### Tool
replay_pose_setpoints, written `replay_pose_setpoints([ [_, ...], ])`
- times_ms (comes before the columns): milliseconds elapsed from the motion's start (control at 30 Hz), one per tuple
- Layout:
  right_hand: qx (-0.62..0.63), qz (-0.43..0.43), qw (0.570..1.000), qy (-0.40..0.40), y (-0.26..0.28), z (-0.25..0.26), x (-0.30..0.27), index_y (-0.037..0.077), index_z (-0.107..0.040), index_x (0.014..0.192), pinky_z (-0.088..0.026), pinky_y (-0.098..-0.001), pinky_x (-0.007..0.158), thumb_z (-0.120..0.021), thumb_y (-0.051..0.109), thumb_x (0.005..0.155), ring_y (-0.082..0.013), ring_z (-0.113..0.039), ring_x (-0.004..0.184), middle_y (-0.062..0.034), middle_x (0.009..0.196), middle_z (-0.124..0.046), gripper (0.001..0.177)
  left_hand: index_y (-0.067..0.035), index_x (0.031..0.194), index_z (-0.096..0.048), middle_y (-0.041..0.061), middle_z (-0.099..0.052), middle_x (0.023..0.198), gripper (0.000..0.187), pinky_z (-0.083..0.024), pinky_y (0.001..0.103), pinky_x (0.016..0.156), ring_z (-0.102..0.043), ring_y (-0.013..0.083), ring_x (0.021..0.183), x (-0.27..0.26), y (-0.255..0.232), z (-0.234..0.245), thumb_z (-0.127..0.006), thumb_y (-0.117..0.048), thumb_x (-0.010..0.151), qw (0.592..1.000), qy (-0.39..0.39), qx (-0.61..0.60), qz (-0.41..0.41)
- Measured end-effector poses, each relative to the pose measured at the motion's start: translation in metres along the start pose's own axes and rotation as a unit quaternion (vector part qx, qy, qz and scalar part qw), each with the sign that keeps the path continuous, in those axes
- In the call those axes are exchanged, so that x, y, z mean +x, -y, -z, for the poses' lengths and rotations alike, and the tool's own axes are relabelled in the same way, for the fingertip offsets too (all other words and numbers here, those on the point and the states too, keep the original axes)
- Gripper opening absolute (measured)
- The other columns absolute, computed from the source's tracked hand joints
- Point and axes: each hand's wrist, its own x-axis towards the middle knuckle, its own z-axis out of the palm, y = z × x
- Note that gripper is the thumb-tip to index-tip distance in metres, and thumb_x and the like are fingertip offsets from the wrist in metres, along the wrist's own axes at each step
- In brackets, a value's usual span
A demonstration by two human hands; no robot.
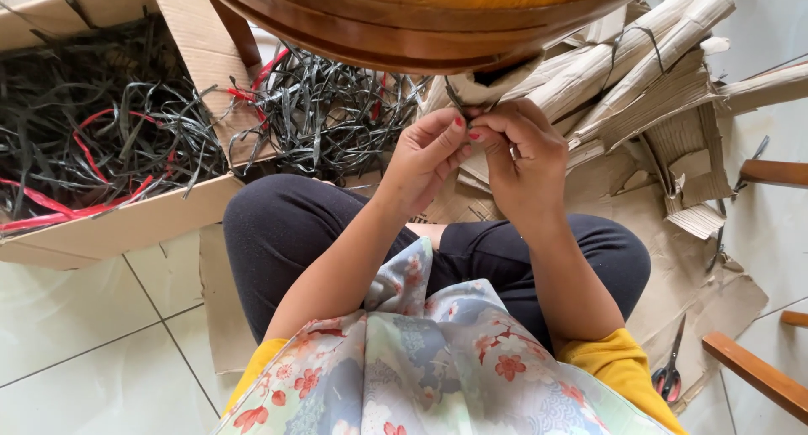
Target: Wrapping wooden stool legs with protective cardboard and securing them with plastic ties.
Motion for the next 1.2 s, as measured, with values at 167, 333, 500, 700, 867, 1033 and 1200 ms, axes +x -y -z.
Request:
replay_pose_setpoints([
  [167,0.022,-0.019,1.000,0.003,-0.006,0.003,-0.002,-0.004,-0.071,0.094,-0.051,-0.0391,0.072,-0.072,-0.006,0.100,-0.0291,-0.062,0.076,-0.0165,0.087,-0.063,0.006,-0.008,0.105,-0.066,0.001,-0.071,0.085,0.011,-0.063,0.025,0.085,-0.073,0.0086,0.087,-0.001,-0.005,-0.008,-0.068,-0.018,0.101,0.996,0.022,-0.078,0.033],
  [333,0.043,-0.027,0.999,-0.004,-0.009,0.001,-0.004,-0.004,-0.072,0.093,-0.051,-0.0370,0.072,-0.072,-0.005,0.100,-0.0259,-0.062,0.074,-0.0157,0.086,-0.063,0.007,-0.012,0.102,-0.065,0.004,-0.073,0.087,0.012,-0.059,0.023,0.087,-0.072,0.0072,0.086,-0.004,0.000,-0.015,-0.068,-0.023,0.101,0.990,0.032,-0.126,0.052],
  [500,0.055,-0.013,0.998,-0.032,-0.010,-0.004,-0.006,-0.004,-0.074,0.095,-0.050,-0.0344,0.069,-0.076,-0.005,0.097,-0.0233,-0.063,0.074,-0.0143,0.086,-0.065,0.002,-0.007,0.120,-0.059,0.006,-0.070,0.107,0.023,-0.060,0.026,0.086,-0.069,0.0102,0.094,-0.014,0.015,-0.025,-0.060,-0.026,0.107,0.982,0.075,-0.170,-0.043],
  [700,0.040,0.048,0.996,-0.061,-0.001,-0.007,-0.001,-0.004,-0.077,0.099,-0.050,-0.0334,0.066,-0.073,-0.008,0.096,-0.0237,-0.063,0.073,-0.0155,0.086,-0.068,0.007,-0.006,0.107,-0.052,0.008,-0.054,0.107,0.021,-0.054,0.025,0.081,-0.059,0.0096,0.095,-0.009,0.007,-0.029,-0.065,-0.023,0.103,0.951,0.029,0.099,-0.293],
  [867,0.042,0.074,0.994,-0.066,-0.005,-0.009,0.000,-0.004,-0.076,0.098,-0.049,-0.0335,0.066,-0.073,-0.009,0.095,-0.0241,-0.061,0.072,-0.0152,0.084,-0.069,0.007,-0.008,0.108,-0.050,0.007,-0.058,0.106,0.017,-0.053,0.022,0.082,-0.060,0.0076,0.091,-0.003,0.003,-0.033,-0.056,-0.023,0.108,0.954,0.015,0.055,-0.295],
  [1033,0.026,0.103,0.992,-0.065,-0.008,-0.003,0.007,-0.003,-0.076,0.100,-0.049,-0.0324,0.063,-0.072,-0.012,0.096,-0.0217,-0.059,0.069,-0.0136,0.083,-0.069,0.010,-0.010,0.109,-0.045,0.005,-0.060,0.095,0.014,-0.048,0.018,0.076,-0.055,0.0044,0.083,0.002,-0.004,-0.029,-0.054,-0.021,0.108,0.955,0.011,0.042,-0.295],
  [1200,-0.053,0.140,0.986,-0.076,-0.007,-0.003,0.011,-0.004,-0.076,0.101,-0.053,-0.0339,0.060,-0.072,-0.014,0.095,-0.0257,-0.064,0.067,-0.0140,0.084,-0.069,0.013,-0.010,0.109,-0.046,0.008,-0.067,0.097,0.012,-0.052,0.024,0.087,-0.063,0.0074,0.093,0.007,-0.010,-0.027,-0.056,-0.017,0.108,0.953,0.012,0.107,-0.282],
])
